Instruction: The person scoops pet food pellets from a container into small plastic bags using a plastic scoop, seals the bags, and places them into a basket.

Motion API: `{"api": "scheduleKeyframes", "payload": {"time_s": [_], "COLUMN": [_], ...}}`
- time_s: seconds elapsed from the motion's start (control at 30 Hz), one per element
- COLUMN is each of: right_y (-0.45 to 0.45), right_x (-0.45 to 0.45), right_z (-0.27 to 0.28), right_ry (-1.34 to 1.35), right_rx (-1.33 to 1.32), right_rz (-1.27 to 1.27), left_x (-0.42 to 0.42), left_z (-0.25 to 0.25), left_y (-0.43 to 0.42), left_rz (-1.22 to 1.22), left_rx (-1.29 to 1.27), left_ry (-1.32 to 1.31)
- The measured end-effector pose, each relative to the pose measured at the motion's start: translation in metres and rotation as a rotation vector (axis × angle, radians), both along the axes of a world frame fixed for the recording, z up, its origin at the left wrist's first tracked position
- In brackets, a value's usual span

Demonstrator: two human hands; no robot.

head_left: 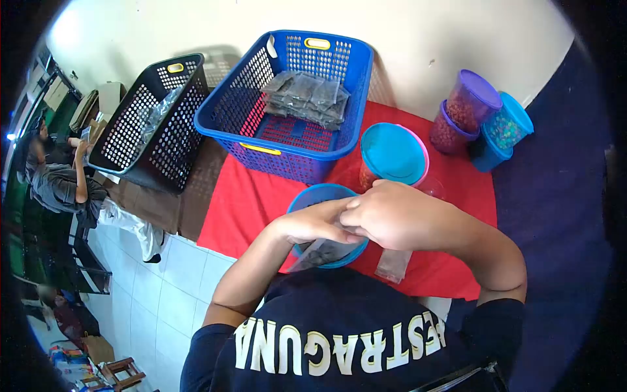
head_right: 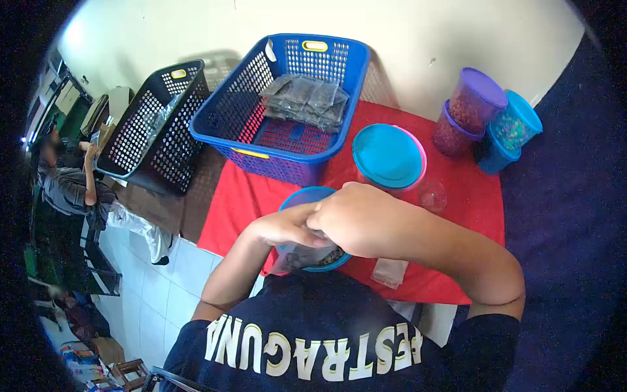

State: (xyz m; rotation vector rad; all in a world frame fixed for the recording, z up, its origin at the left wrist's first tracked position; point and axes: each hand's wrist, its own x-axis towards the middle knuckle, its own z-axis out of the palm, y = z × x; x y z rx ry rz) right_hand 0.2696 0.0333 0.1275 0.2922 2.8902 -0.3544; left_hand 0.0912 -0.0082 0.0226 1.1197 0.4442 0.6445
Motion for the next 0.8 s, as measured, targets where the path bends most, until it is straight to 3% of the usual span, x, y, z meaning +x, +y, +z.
{"api": "scheduleKeyframes", "payload": {"time_s": [0.1, 0.23, 0.3, 0.37, 0.53, 0.57, 0.63, 0.7, 0.73, 0.8], "right_y": [0.001, 0.003, 0.000, -0.001, -0.002, -0.003, 0.000, -0.001, -0.005, -0.016], "right_x": [0.002, 0.011, 0.014, 0.022, 0.059, 0.073, 0.094, 0.096, 0.093, 0.088], "right_z": [0.013, 0.035, 0.051, 0.058, 0.096, 0.088, 0.053, -0.019, -0.062, -0.150], "right_ry": [0.067, 0.250, 0.118, 0.163, 0.270, 0.279, 0.530, 0.749, 0.820, 0.793], "right_rx": [0.063, 0.180, 0.125, 0.153, 0.197, 0.209, -0.011, -0.249, -0.351, -0.232], "right_rz": [-0.018, 0.014, -0.031, -0.049, -0.241, -0.246, -0.592, -0.788, -0.791, -0.689], "left_x": [-0.003, -0.017, -0.020, -0.023, -0.036, -0.041, -0.053, -0.073, -0.083, -0.098], "left_z": [0.003, -0.010, -0.017, -0.017, -0.042, -0.044, -0.046, -0.053, -0.054, -0.055], "left_y": [0.001, 0.005, -0.002, -0.006, -0.011, -0.015, -0.027, -0.043, -0.057, -0.076], "left_rz": [0.068, -0.171, -0.158, -0.104, -0.030, 0.050, 0.355, 0.636, 0.765, 0.967], "left_rx": [-0.095, -0.023, -0.082, -0.059, -0.009, -0.027, 0.018, 0.062, 0.033, 0.015], "left_ry": [-0.048, 0.060, 0.003, 0.095, 0.005, -0.015, -0.125, -0.325, -0.252, -0.070]}}
